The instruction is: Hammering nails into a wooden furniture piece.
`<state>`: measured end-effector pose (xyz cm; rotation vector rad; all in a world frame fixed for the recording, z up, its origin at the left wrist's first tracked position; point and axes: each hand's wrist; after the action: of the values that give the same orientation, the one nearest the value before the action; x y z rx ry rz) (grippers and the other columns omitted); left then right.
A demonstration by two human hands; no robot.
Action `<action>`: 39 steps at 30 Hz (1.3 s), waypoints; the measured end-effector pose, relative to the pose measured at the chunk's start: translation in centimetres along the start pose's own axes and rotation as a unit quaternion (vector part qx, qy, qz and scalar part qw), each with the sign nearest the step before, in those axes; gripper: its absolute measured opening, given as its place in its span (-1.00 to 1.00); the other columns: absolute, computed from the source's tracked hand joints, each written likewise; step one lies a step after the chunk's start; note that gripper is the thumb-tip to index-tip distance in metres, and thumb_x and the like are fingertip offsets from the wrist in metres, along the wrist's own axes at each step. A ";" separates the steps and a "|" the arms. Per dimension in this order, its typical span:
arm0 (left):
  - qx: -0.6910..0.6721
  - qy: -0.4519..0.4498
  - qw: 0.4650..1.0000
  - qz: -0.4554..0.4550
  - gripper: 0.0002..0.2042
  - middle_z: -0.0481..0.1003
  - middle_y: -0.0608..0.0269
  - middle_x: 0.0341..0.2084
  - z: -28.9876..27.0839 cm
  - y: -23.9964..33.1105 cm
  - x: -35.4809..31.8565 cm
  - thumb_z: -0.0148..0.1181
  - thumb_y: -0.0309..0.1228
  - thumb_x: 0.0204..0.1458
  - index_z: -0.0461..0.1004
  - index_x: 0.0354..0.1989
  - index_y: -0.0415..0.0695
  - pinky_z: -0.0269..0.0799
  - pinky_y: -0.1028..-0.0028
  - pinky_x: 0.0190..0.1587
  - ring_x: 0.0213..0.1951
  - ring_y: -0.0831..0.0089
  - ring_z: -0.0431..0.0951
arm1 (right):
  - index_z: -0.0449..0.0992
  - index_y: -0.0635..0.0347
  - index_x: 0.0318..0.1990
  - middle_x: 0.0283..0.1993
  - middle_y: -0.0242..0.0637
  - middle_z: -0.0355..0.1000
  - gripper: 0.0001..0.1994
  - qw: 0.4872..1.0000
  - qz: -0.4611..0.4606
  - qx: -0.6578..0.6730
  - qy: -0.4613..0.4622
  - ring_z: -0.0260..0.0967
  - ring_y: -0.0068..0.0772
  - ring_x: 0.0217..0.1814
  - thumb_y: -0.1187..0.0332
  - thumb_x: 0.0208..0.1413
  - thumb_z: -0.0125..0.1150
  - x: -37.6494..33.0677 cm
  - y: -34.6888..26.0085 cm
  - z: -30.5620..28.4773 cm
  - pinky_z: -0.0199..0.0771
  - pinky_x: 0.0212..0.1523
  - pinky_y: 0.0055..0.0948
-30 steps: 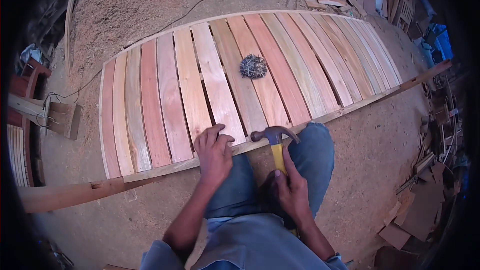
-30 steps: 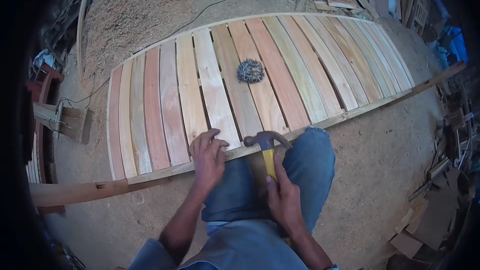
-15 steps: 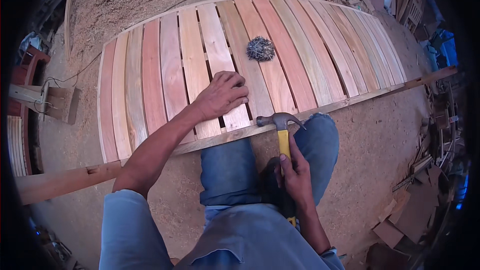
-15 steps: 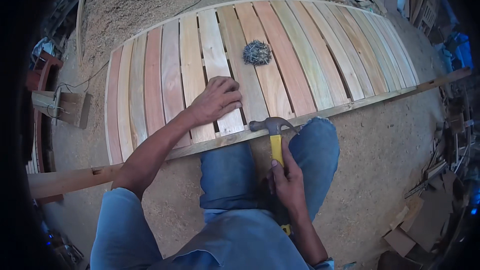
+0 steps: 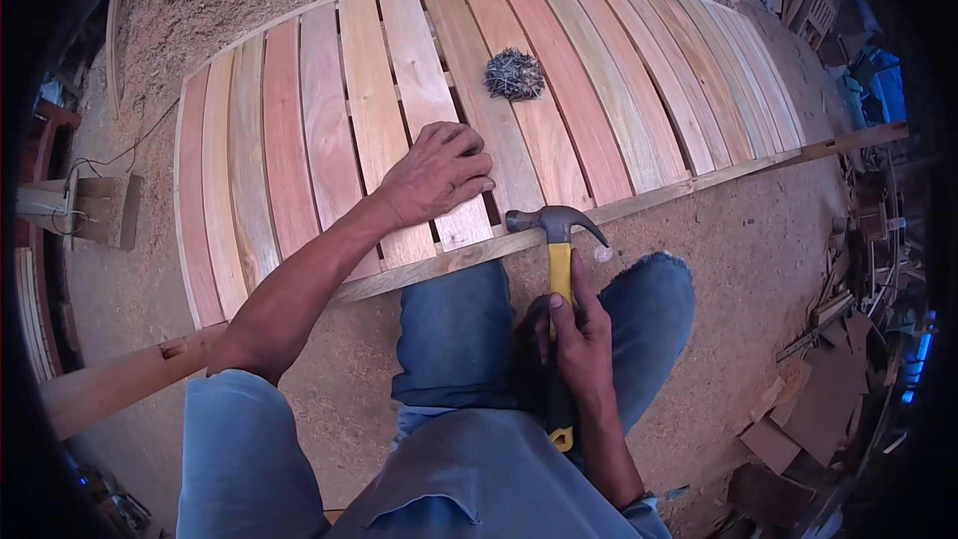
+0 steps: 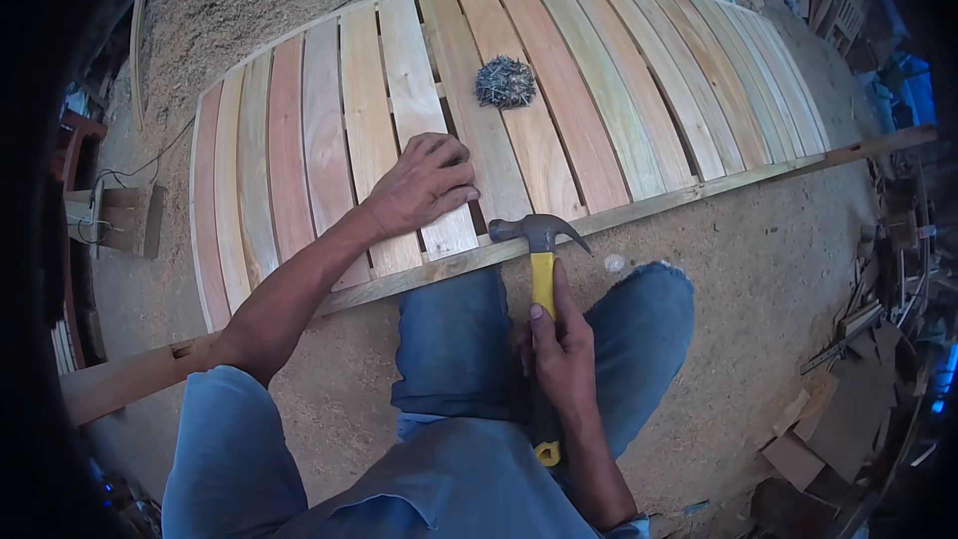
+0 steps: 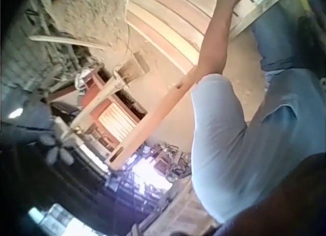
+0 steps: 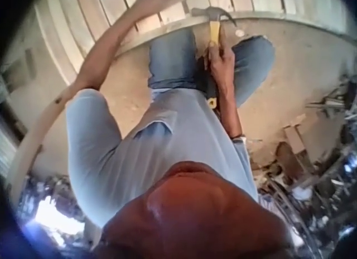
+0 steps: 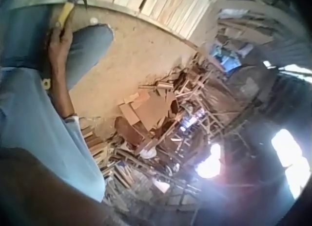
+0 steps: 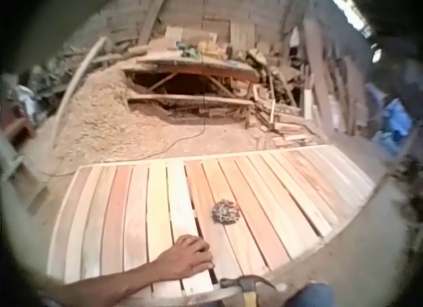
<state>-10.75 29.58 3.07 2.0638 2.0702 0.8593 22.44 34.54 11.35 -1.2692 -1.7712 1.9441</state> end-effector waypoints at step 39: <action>-0.009 0.021 1.000 0.000 -0.75 0.50 0.08 0.11 0.1 -0.3 -0.6 0.38 -0.16 0.37 0.62 -0.02 -0.06 0.29 -0.01 0.48 0.32 -0.02 0.43 | 0.10 0.36 0.76 -0.26 -0.26 0.58 -0.27 0.872 -0.415 -0.211 0.149 0.50 -0.53 -0.36 0.45 0.55 0.22 -6.0 -6.5 2.4 0.56 -0.32 -0.45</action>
<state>-10.94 29.07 2.69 2.0534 2.0749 0.9259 21.92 30.43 19.50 -0.6383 -2.1256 0.8722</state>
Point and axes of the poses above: each hand's wrist, its own x-axis towards the middle knuckle, its own z-axis out of the palm, y = z × x
